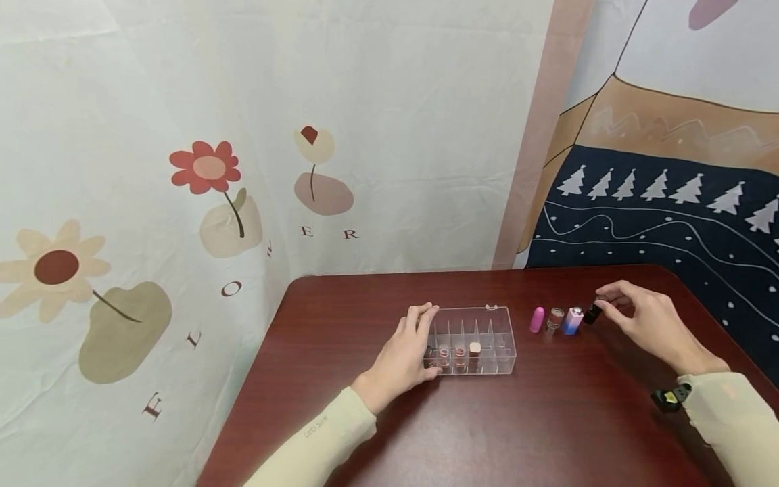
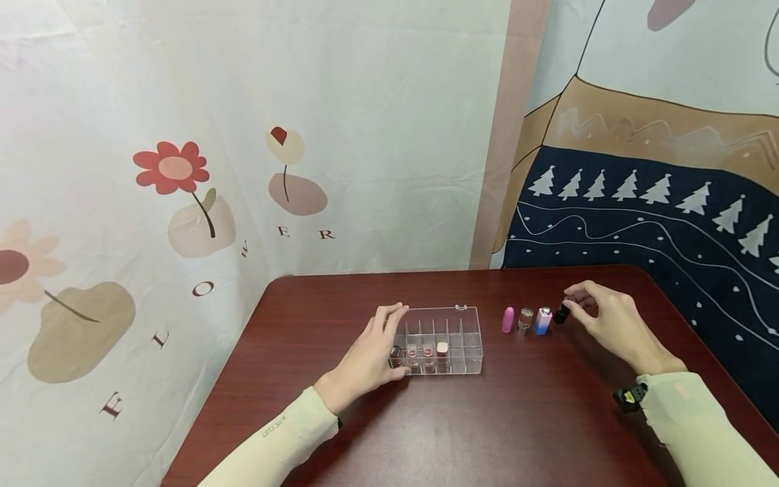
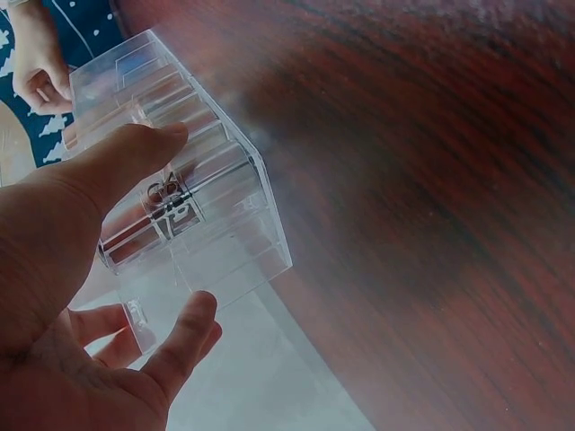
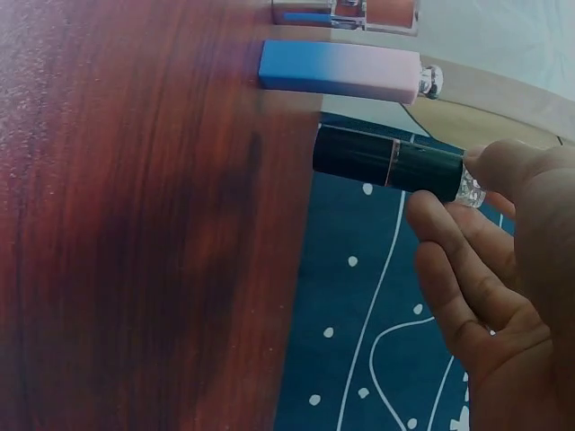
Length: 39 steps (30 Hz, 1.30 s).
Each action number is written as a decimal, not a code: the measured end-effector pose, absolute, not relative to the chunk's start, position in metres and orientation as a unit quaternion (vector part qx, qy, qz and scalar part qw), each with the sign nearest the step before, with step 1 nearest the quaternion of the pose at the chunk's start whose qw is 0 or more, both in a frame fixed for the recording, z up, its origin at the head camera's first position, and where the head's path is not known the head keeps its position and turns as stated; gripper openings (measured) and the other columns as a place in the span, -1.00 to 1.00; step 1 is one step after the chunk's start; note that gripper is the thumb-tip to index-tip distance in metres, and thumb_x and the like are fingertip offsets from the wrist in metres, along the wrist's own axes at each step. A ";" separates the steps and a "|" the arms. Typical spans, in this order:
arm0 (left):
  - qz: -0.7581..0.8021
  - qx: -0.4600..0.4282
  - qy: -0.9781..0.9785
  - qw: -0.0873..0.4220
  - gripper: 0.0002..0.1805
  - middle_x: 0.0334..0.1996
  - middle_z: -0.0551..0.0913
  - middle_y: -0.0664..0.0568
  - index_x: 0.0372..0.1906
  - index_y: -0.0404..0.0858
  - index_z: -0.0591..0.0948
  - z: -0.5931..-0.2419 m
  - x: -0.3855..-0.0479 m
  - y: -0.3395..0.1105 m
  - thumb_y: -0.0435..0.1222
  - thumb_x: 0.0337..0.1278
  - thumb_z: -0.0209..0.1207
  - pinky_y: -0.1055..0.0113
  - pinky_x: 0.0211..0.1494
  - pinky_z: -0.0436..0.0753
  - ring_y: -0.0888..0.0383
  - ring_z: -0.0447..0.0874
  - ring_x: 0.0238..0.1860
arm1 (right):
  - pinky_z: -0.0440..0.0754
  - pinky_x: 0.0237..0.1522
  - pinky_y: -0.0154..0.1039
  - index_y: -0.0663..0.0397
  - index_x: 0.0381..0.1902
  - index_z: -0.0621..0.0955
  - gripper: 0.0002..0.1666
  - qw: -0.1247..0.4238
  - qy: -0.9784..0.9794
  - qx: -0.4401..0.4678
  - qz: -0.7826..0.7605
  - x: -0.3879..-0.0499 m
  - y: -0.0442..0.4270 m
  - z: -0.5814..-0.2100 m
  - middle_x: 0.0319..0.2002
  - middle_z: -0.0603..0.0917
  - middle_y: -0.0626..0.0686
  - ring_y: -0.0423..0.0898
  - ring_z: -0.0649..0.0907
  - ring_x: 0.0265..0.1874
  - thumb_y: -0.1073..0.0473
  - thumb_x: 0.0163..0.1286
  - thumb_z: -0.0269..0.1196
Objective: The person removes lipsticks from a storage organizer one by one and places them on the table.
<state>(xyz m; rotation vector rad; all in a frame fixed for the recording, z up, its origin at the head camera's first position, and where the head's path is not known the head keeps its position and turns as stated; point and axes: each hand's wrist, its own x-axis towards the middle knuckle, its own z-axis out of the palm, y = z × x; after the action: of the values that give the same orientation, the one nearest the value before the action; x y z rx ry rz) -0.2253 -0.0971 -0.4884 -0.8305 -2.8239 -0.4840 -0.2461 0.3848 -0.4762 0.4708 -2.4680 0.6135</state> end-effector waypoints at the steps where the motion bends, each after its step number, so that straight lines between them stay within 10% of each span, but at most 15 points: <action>1: -0.161 -0.278 -0.944 0.081 0.39 0.73 0.31 -0.22 0.82 -0.29 0.23 -0.488 -0.225 -0.097 -0.11 -0.01 0.87 0.08 0.33 0.91 -0.25 0.67 0.48 | 0.50 -0.15 -0.77 0.10 0.07 0.82 -0.57 0.271 -0.919 0.175 0.228 -0.246 0.385 -0.477 -0.14 0.95 0.13 -0.63 0.66 -0.26 0.42 0.28 0.68; 30: -0.156 -0.274 -0.945 0.083 0.40 0.74 0.31 -0.22 0.83 -0.31 0.22 -0.487 -0.223 -0.095 -0.15 -0.02 0.87 0.10 0.27 0.93 -0.23 0.67 0.47 | 0.51 -0.16 -0.80 0.13 0.14 0.82 -0.62 0.200 -0.938 0.163 0.230 -0.245 0.381 -0.488 -0.12 0.94 0.11 -0.52 0.72 -0.26 0.28 0.42 0.66; 39: -0.155 -0.272 -0.947 0.078 0.40 0.75 0.30 -0.21 0.84 -0.27 0.22 -0.486 -0.224 -0.095 -0.11 0.00 0.86 0.08 0.28 0.92 -0.24 0.66 0.48 | 0.69 -0.15 -0.50 0.11 0.22 0.80 -0.60 0.195 -0.945 0.147 0.216 -0.240 0.382 -0.484 -0.01 0.92 0.17 0.09 0.89 -0.18 0.20 0.50 0.62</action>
<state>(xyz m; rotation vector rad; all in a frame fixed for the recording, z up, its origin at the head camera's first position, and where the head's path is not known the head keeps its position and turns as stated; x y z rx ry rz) -0.2236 -0.0948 -0.4861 -0.8134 -2.8355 -0.4643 -0.2405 0.3819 -0.4839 0.4115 -2.6499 0.6048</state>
